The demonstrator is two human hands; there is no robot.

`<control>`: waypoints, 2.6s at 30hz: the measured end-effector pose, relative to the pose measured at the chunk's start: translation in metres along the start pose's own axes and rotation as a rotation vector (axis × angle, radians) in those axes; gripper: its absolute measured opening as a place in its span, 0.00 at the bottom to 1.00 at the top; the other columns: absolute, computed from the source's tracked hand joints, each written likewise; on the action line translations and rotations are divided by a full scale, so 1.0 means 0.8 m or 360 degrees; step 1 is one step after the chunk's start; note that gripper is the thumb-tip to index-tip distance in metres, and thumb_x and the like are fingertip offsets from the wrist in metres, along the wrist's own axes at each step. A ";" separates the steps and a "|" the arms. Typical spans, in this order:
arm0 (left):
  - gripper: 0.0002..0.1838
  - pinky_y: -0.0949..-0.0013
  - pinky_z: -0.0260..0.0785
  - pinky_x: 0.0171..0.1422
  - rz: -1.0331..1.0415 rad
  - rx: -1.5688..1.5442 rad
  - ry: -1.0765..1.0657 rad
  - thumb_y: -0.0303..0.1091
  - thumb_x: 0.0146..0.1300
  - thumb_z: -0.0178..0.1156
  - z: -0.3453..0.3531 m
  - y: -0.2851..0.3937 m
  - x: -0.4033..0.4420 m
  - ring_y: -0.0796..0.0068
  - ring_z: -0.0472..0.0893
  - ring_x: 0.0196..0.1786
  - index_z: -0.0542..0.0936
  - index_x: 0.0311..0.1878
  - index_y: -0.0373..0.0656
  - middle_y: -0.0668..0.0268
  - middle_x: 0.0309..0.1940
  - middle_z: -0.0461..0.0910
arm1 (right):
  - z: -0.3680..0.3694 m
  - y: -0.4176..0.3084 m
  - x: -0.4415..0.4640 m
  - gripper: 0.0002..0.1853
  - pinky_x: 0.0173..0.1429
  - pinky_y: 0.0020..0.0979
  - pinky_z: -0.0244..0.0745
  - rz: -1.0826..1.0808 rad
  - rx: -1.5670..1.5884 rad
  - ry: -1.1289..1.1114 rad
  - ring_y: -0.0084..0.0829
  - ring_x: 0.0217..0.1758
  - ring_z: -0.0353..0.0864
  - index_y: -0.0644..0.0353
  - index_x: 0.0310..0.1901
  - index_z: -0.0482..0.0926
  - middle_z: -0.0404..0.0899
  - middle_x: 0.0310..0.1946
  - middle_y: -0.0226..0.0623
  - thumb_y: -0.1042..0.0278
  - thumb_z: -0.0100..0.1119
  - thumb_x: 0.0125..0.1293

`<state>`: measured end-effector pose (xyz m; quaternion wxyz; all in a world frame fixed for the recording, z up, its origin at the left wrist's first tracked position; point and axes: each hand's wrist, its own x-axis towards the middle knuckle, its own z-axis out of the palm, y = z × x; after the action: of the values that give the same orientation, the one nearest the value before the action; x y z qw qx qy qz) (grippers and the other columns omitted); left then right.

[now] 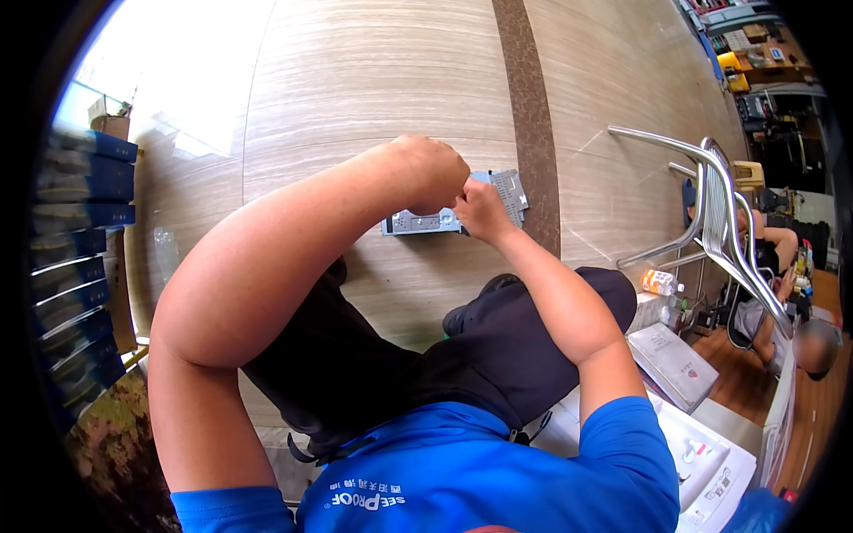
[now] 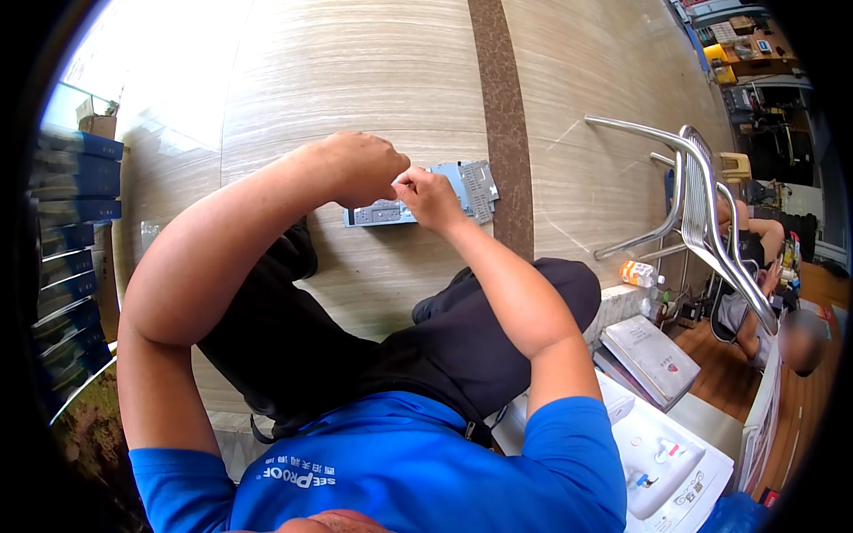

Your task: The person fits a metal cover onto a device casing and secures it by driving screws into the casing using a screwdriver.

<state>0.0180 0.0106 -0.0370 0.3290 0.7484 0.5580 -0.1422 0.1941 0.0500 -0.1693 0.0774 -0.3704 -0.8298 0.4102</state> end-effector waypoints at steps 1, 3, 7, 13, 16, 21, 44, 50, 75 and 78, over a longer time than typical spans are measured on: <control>0.14 0.58 0.73 0.56 -0.0007 0.0012 -0.0016 0.38 0.65 0.61 0.000 0.000 0.001 0.58 0.81 0.54 0.79 0.49 0.40 0.55 0.45 0.83 | 0.000 0.003 0.000 0.07 0.37 0.36 0.75 -0.0023 0.0008 -0.0009 0.40 0.31 0.83 0.63 0.40 0.80 0.82 0.28 0.45 0.69 0.62 0.65; 0.14 0.58 0.73 0.56 -0.0003 0.0005 -0.0004 0.38 0.65 0.61 0.000 0.000 0.000 0.58 0.81 0.54 0.79 0.49 0.40 0.56 0.45 0.83 | -0.003 -0.001 -0.001 0.07 0.37 0.36 0.75 -0.0058 0.0053 -0.0035 0.40 0.31 0.83 0.62 0.41 0.80 0.82 0.29 0.46 0.70 0.61 0.65; 0.14 0.58 0.73 0.56 0.0001 0.0005 0.0025 0.38 0.65 0.62 0.001 0.000 0.000 0.58 0.81 0.53 0.79 0.48 0.40 0.56 0.45 0.83 | -0.006 -0.010 -0.003 0.07 0.39 0.36 0.75 -0.0113 0.0131 -0.0141 0.40 0.32 0.83 0.61 0.44 0.81 0.82 0.30 0.47 0.72 0.57 0.67; 0.13 0.58 0.73 0.56 0.0005 0.0007 -0.0022 0.38 0.66 0.61 -0.003 0.001 -0.002 0.58 0.81 0.53 0.80 0.48 0.40 0.56 0.46 0.83 | 0.003 0.006 -0.002 0.05 0.37 0.36 0.75 -0.0053 0.0187 -0.0167 0.42 0.32 0.83 0.62 0.40 0.79 0.82 0.29 0.47 0.74 0.55 0.67; 0.13 0.58 0.73 0.56 -0.0006 -0.0024 0.0005 0.37 0.65 0.61 -0.003 0.001 -0.003 0.59 0.81 0.53 0.80 0.48 0.40 0.56 0.46 0.83 | 0.004 0.006 -0.002 0.04 0.36 0.36 0.75 -0.0048 0.0171 -0.0163 0.43 0.31 0.82 0.63 0.38 0.79 0.81 0.28 0.47 0.74 0.55 0.66; 0.13 0.58 0.73 0.55 -0.0021 -0.0031 0.0012 0.37 0.65 0.61 0.001 -0.001 0.001 0.59 0.81 0.54 0.80 0.48 0.41 0.56 0.46 0.83 | 0.003 0.002 0.001 0.04 0.36 0.36 0.75 -0.0008 0.0060 -0.0047 0.43 0.30 0.82 0.63 0.39 0.78 0.81 0.28 0.47 0.75 0.56 0.66; 0.12 0.58 0.73 0.55 -0.0002 -0.0024 0.0018 0.35 0.64 0.61 -0.001 -0.002 -0.001 0.58 0.81 0.53 0.80 0.48 0.41 0.55 0.45 0.83 | 0.001 0.000 0.000 0.04 0.37 0.37 0.75 -0.0100 -0.0024 -0.0005 0.46 0.32 0.83 0.64 0.39 0.78 0.82 0.29 0.47 0.74 0.58 0.65; 0.13 0.58 0.73 0.56 0.0007 0.0010 0.0048 0.36 0.64 0.61 0.002 -0.003 0.000 0.58 0.81 0.53 0.80 0.48 0.40 0.55 0.46 0.83 | 0.000 -0.002 -0.003 0.04 0.39 0.37 0.76 -0.0107 0.0236 -0.0199 0.45 0.34 0.83 0.63 0.39 0.79 0.82 0.31 0.47 0.75 0.55 0.66; 0.14 0.58 0.73 0.55 -0.0007 0.0016 0.0028 0.38 0.65 0.61 0.004 -0.003 0.003 0.58 0.81 0.54 0.80 0.49 0.39 0.55 0.45 0.83 | 0.001 -0.001 -0.004 0.02 0.39 0.36 0.75 -0.0161 0.0177 -0.0171 0.42 0.34 0.82 0.63 0.37 0.78 0.81 0.30 0.46 0.77 0.56 0.65; 0.14 0.58 0.73 0.55 -0.0007 0.0026 0.0012 0.38 0.65 0.62 0.003 -0.003 0.003 0.58 0.81 0.54 0.80 0.49 0.40 0.55 0.45 0.83 | 0.001 -0.001 -0.005 0.02 0.38 0.36 0.74 -0.0157 0.0180 -0.0169 0.42 0.32 0.82 0.64 0.37 0.78 0.81 0.29 0.46 0.76 0.56 0.66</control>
<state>0.0171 0.0114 -0.0410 0.3206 0.7504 0.5596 -0.1447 0.1964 0.0462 -0.1687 0.0741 -0.3017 -0.8256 0.4711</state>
